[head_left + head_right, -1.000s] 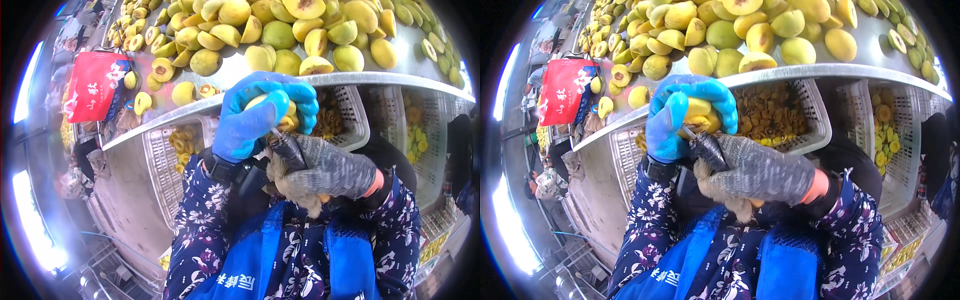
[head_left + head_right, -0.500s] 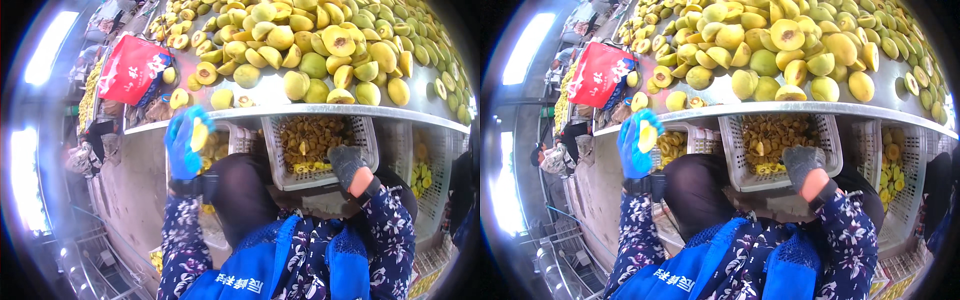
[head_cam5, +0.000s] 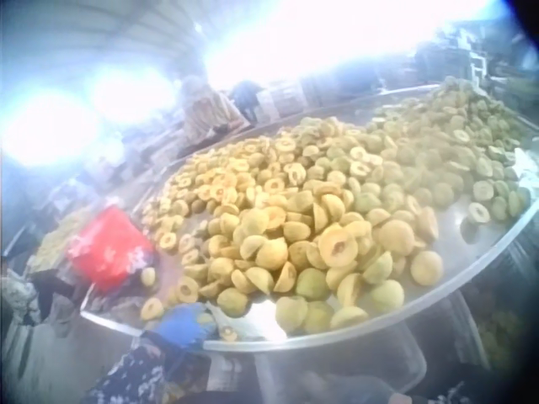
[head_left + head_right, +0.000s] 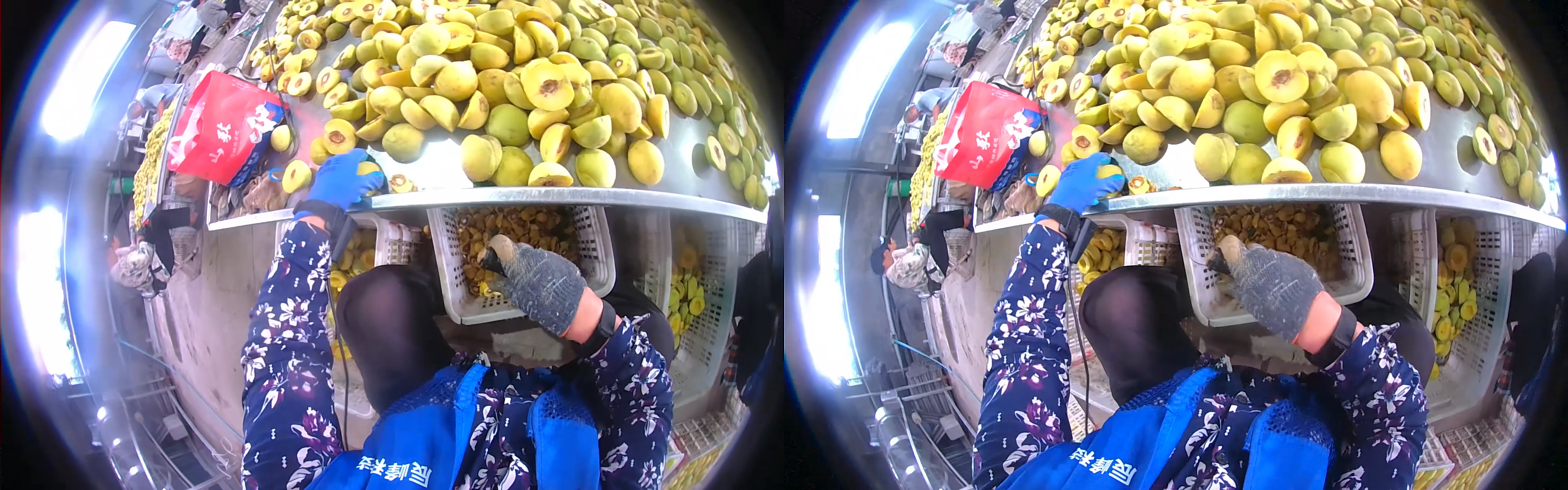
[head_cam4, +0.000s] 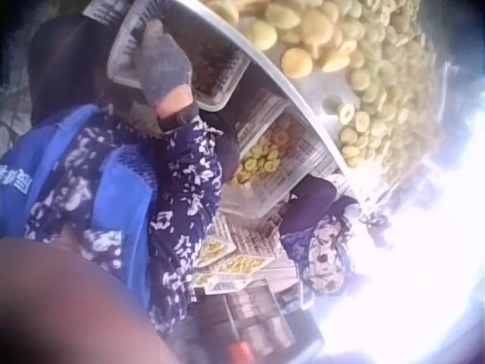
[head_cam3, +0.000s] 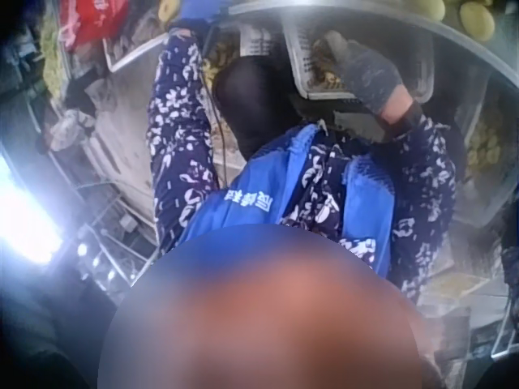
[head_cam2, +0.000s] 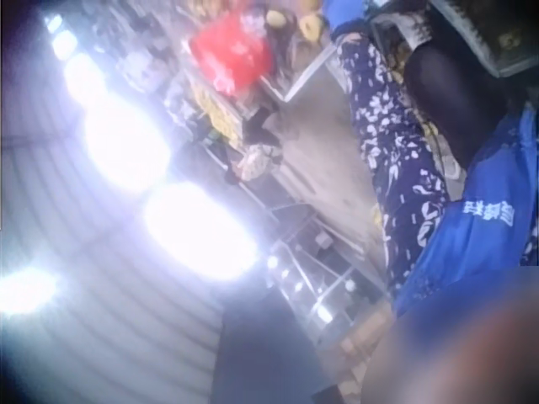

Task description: The person repeatedly picks halved yellow-green fruit from a metal table, removes the pit by hand, and places the pitted halves into a white basket. The process is continuous and repetitive throughout the clip.

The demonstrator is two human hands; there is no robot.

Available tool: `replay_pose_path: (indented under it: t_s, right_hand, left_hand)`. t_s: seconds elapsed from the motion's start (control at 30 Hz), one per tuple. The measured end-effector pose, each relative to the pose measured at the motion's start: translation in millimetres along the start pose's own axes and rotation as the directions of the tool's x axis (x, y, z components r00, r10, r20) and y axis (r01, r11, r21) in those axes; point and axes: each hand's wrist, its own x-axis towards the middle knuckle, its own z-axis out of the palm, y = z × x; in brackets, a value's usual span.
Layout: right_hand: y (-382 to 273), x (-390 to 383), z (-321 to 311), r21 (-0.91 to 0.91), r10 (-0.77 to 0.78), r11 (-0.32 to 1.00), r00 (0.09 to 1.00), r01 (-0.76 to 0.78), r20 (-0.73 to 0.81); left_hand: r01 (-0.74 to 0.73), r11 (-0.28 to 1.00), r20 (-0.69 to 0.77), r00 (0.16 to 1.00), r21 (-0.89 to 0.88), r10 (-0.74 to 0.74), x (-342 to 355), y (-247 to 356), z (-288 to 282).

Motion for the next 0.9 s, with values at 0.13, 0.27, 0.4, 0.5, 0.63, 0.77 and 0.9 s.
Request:
replay_pose_path:
  t_s: [0.13,0.27,0.4,0.5,0.63,0.77,0.9]
  right_hand:
    - [-7,9,-1,0.286,-0.004,0.958,0.995,0.033,-0.1]
    - [-21,18,-6,0.516,0.176,0.853,0.973,-0.075,-0.148]
    - [-30,26,-11,0.533,0.23,0.844,0.942,-0.067,-0.245]
    - [-28,29,-13,0.546,0.268,0.832,0.932,-0.097,-0.243]
    - [-19,32,-11,0.566,0.258,0.822,0.926,-0.06,-0.276]
    - [-16,31,-7,0.519,0.276,0.848,0.926,-0.107,-0.259]
    - [-19,30,-6,0.446,0.333,0.869,0.919,-0.213,-0.21]
  left_hand:
    - [0.144,0.81,0.088,0.99,-0.569,-0.114,-6,7,-14]
    - [-0.02,0.076,-0.016,0.999,-0.997,0.045,-37,44,-25]
    - [0.06,-0.479,0.01,0.994,-0.876,0.105,-58,110,-9]
    - [0.036,-0.477,-0.004,0.997,-0.878,0.083,-59,152,5]
    - [-0.039,-0.43,-0.035,0.999,-0.902,-0.016,-61,187,21]
    - [-0.258,-0.233,-0.256,0.966,-0.938,-0.039,-59,196,29]
    - [-0.517,0.243,-0.516,0.854,-0.821,0.074,-58,194,29]
